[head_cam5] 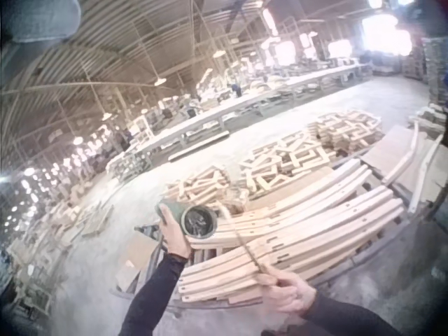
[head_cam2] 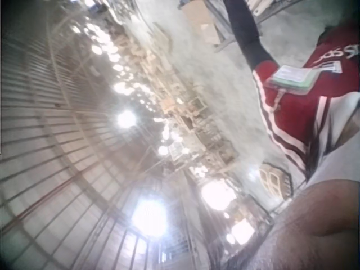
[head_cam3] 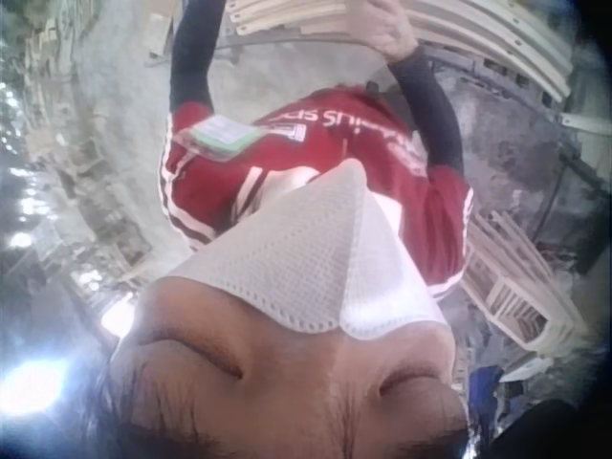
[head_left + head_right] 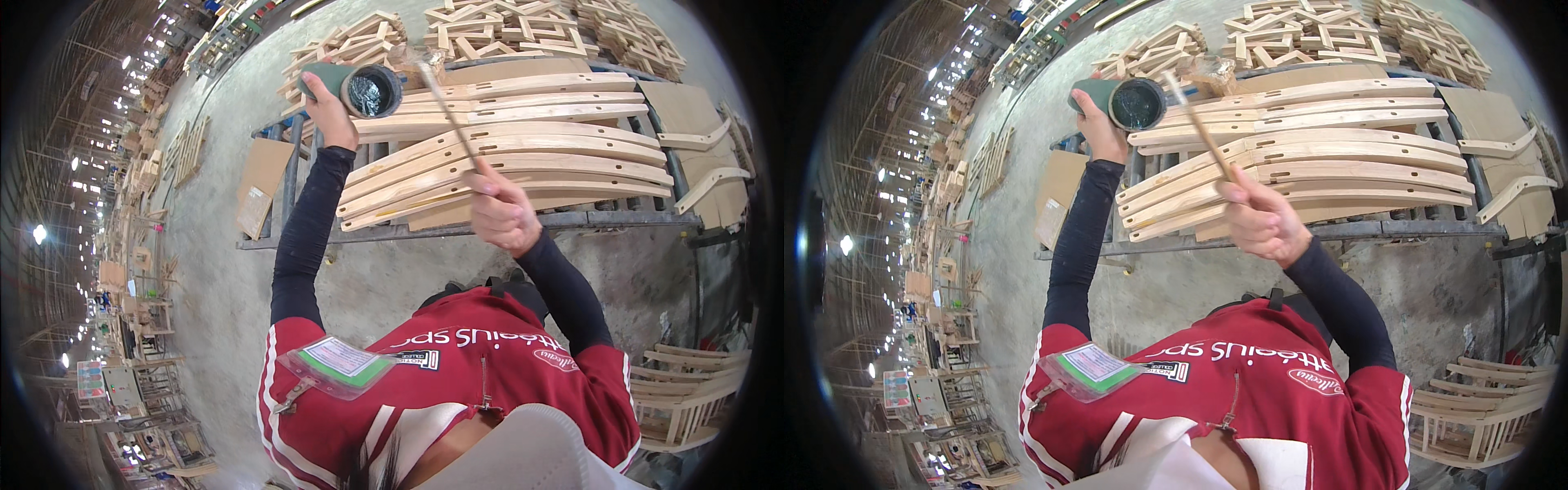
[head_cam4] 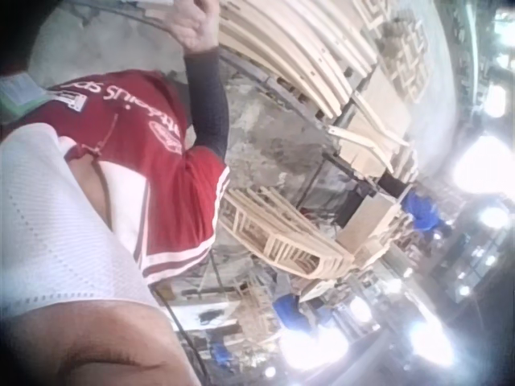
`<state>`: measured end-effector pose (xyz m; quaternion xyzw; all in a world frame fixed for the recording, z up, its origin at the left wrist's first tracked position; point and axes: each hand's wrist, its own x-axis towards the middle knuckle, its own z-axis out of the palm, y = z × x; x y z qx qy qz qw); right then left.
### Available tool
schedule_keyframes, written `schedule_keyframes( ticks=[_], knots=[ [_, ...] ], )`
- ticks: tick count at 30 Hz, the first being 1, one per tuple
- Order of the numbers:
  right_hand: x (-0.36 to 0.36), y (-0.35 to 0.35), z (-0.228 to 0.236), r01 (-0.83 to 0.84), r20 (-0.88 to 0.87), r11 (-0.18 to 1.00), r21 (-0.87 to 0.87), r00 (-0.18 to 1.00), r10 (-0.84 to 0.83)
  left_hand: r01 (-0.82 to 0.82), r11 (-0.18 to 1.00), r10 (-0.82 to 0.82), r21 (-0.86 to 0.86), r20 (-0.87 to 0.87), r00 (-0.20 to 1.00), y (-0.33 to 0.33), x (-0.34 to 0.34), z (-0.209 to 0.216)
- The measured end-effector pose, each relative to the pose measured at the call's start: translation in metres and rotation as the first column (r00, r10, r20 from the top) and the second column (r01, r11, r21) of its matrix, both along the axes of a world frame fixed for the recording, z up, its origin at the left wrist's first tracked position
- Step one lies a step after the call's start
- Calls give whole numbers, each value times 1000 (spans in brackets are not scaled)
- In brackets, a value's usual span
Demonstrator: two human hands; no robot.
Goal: The person applies a liquid finish to curved wooden chair parts using a brush, repeatedly dipping the brush into a container and coating each piece. The person also pours liquids from bottles into the container to replenish the finish.
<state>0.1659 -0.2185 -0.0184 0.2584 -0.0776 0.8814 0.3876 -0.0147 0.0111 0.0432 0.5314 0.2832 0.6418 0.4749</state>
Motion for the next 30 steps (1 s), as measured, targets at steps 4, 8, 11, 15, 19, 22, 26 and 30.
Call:
schedule_keyframes(
  ticks=[4,8,11,15,19,22,26,30],
  knots=[
    [36,-20,-9,172,28,985,8,985,-172,255,934,-214,-252,178,960,24,-50,-32],
    [62,-44,-21,417,55,908,-45,909,-414,405,876,-348,-261,238,907,22,-82,-45],
    [72,-57,-29,549,115,831,-91,835,-539,456,838,-404,-298,223,887,8,-93,-38],
    [66,-69,-34,680,156,712,-174,733,-662,479,821,-447,-310,172,878,-6,-99,-24],
    [62,-79,-37,749,190,627,-214,662,-725,472,829,-487,-301,28,873,-4,-91,-19],
    [61,-85,-36,773,219,589,-234,633,-743,412,881,-456,-233,-180,872,2,-78,-18],
    [73,-90,-32,796,266,550,-252,603,-752,316,944,-328,-92,-346,879,8,-44,-21],
    [93,-77,-28,815,293,521,-255,579,-761,274,961,-257,-24,-433,864,41,-13,-40]
  ],
)
